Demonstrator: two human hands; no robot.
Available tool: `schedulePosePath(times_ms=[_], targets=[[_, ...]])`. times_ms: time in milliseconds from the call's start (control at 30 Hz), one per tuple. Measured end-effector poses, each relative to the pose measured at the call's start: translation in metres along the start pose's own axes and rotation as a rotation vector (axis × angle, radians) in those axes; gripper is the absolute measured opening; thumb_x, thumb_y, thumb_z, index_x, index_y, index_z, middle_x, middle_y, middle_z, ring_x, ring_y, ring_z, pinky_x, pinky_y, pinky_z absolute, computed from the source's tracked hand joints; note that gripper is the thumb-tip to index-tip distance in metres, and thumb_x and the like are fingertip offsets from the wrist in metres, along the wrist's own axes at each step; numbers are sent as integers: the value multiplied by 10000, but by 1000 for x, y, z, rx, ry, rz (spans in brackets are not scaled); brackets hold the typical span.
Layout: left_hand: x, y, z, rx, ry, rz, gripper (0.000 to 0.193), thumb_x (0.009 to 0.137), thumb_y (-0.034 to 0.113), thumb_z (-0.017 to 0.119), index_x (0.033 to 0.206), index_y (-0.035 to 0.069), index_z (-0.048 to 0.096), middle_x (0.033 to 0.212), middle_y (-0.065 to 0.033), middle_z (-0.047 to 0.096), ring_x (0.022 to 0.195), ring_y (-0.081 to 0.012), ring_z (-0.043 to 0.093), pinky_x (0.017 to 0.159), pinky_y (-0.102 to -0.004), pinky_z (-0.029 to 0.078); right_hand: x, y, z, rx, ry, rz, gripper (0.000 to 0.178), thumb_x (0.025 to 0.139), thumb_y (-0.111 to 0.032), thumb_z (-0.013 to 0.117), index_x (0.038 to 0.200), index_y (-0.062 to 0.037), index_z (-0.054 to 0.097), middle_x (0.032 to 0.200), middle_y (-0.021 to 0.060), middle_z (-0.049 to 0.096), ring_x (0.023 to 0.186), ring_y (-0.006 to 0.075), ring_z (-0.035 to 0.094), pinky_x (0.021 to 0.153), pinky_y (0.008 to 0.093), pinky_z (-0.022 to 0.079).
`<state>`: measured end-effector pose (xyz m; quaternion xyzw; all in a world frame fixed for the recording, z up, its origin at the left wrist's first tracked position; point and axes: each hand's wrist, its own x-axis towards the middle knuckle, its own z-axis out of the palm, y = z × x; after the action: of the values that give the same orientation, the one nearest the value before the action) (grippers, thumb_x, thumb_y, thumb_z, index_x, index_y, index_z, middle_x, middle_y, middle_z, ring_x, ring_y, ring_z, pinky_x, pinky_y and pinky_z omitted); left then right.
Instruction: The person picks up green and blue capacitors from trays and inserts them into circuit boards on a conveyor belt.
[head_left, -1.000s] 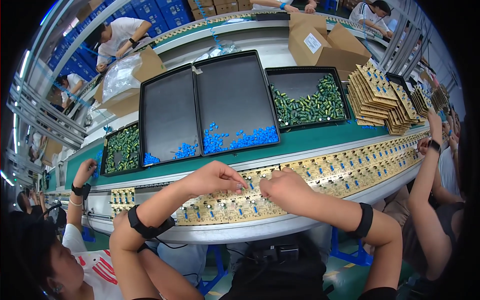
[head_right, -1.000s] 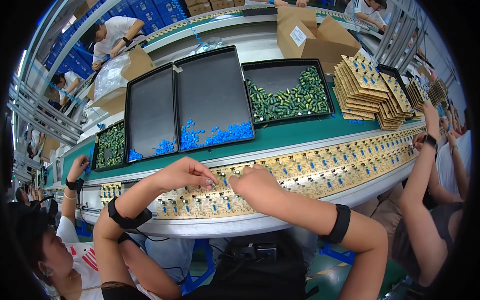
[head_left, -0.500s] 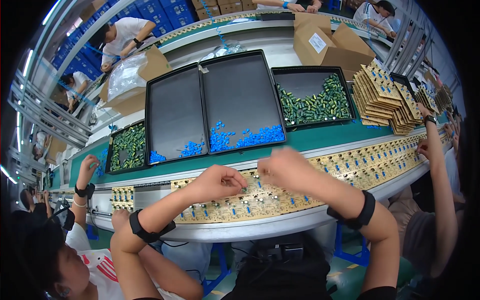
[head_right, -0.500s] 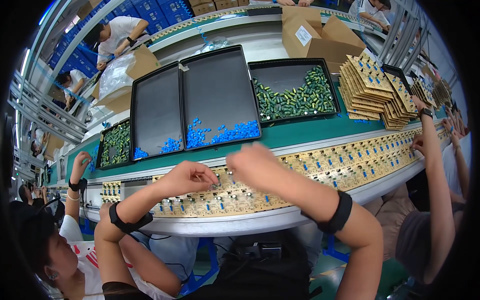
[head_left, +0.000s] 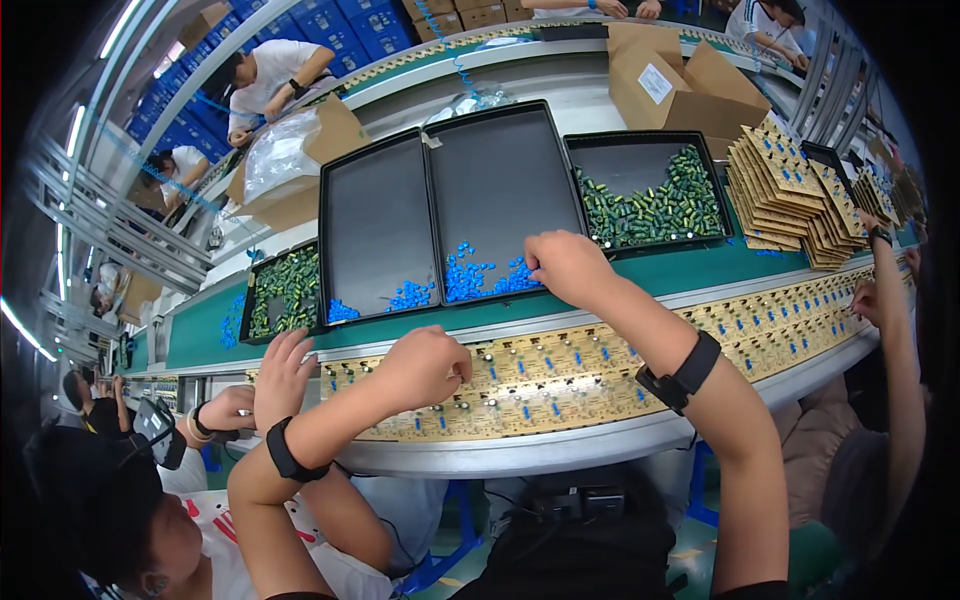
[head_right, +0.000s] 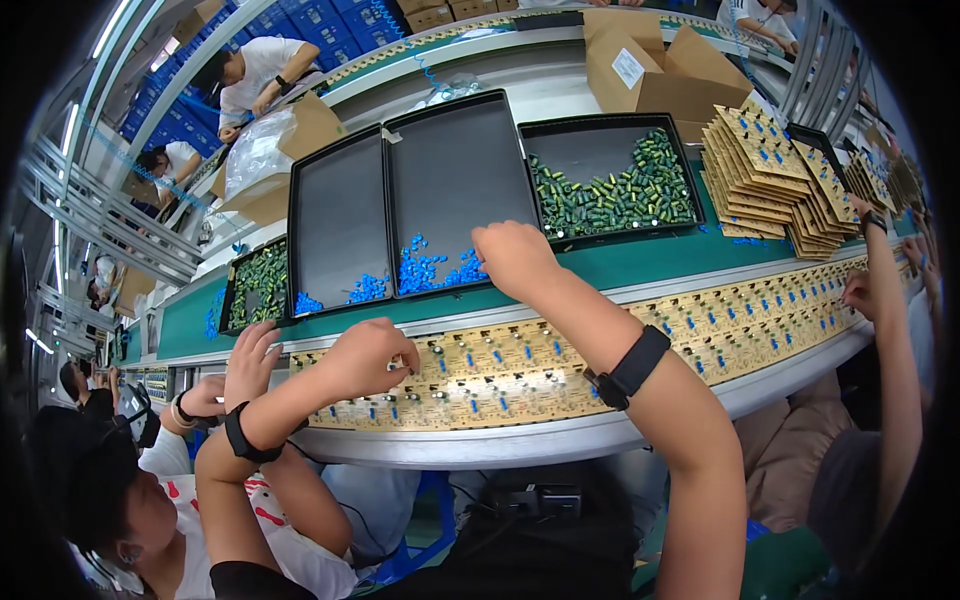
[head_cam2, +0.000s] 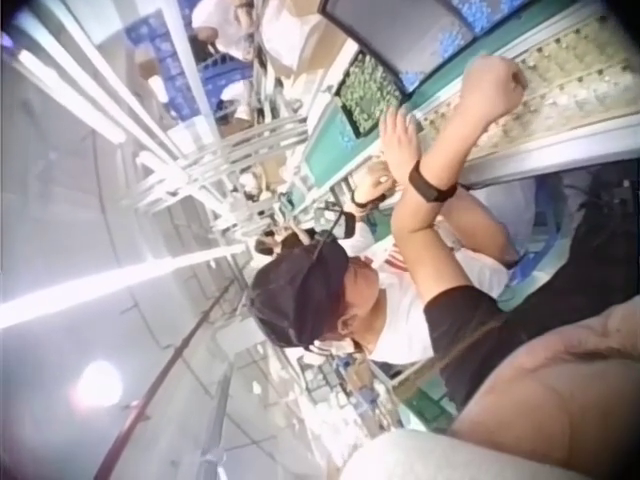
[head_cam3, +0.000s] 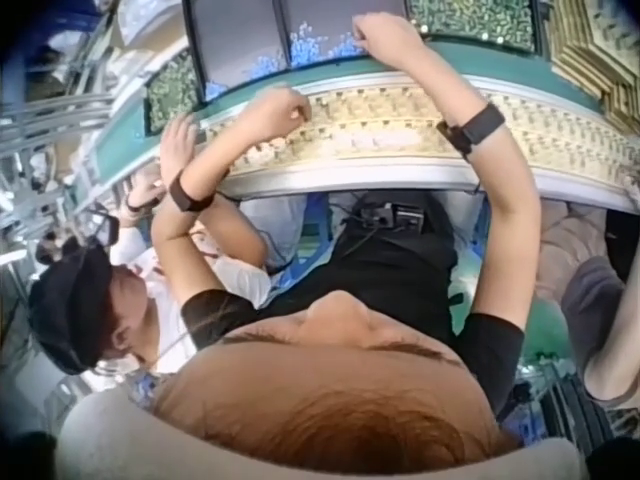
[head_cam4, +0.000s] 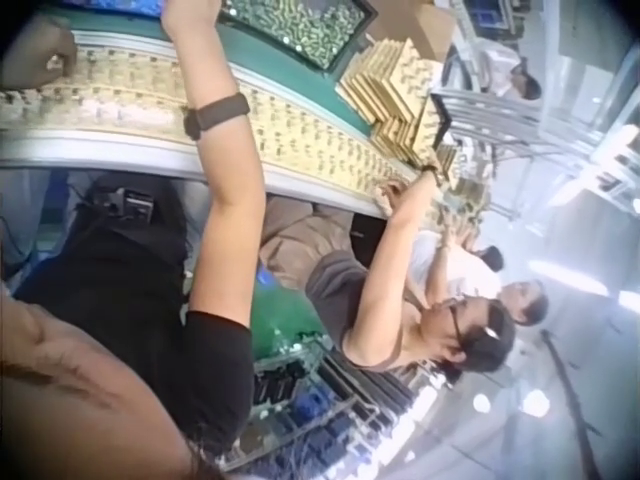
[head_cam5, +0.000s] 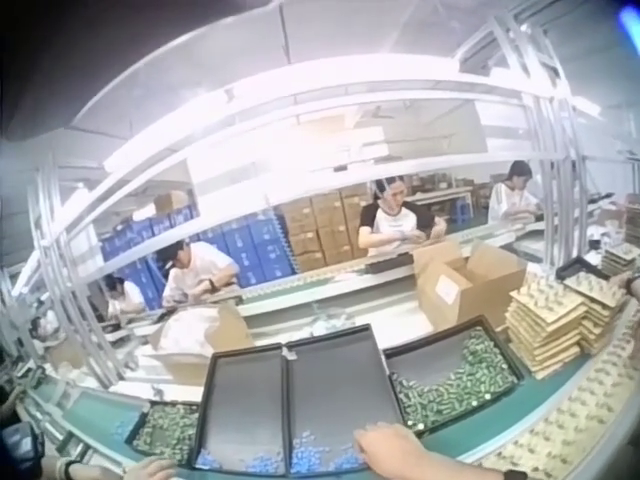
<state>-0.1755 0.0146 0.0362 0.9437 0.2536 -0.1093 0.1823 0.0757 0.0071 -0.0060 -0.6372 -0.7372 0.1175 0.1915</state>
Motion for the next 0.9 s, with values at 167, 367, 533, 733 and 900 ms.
schedulePosePath(times_ms=[167,367,533,733,900], targets=[[-6,-8,3,-61,6,-34,113,698,101,657,805,105,693,801,-34,677,820,-221,612,730,-351,497,-3,0,5,82,83,-14,130,750,-101,677,849,-79,596,796,73,604,829,276,584,722,399,472],[-13,-11,-5,-115,39,-71,109,694,92,663,796,101,701,805,-34,679,810,-221,615,731,-351,499,-7,3,9,109,219,-95,114,760,-67,656,848,-70,583,778,70,575,815,266,574,710,387,467],[-17,-17,-9,-81,43,-87,93,698,88,656,772,97,712,788,-48,681,806,-232,618,713,-338,501,-7,1,5,131,252,-77,105,762,-52,647,831,-61,569,785,78,563,825,269,568,710,384,463],[-23,-21,-14,-42,40,-131,117,674,79,616,727,120,712,726,-59,674,753,-262,627,683,-389,505,-9,-1,2,150,330,-95,118,757,-43,647,828,-60,554,815,83,558,835,275,559,712,383,459],[-29,-25,-15,58,-13,-170,109,680,98,631,740,99,722,713,-71,675,702,-246,645,640,-357,508,-9,-3,1,173,354,-98,131,752,-39,650,830,-64,547,819,77,555,833,273,556,716,384,457]])
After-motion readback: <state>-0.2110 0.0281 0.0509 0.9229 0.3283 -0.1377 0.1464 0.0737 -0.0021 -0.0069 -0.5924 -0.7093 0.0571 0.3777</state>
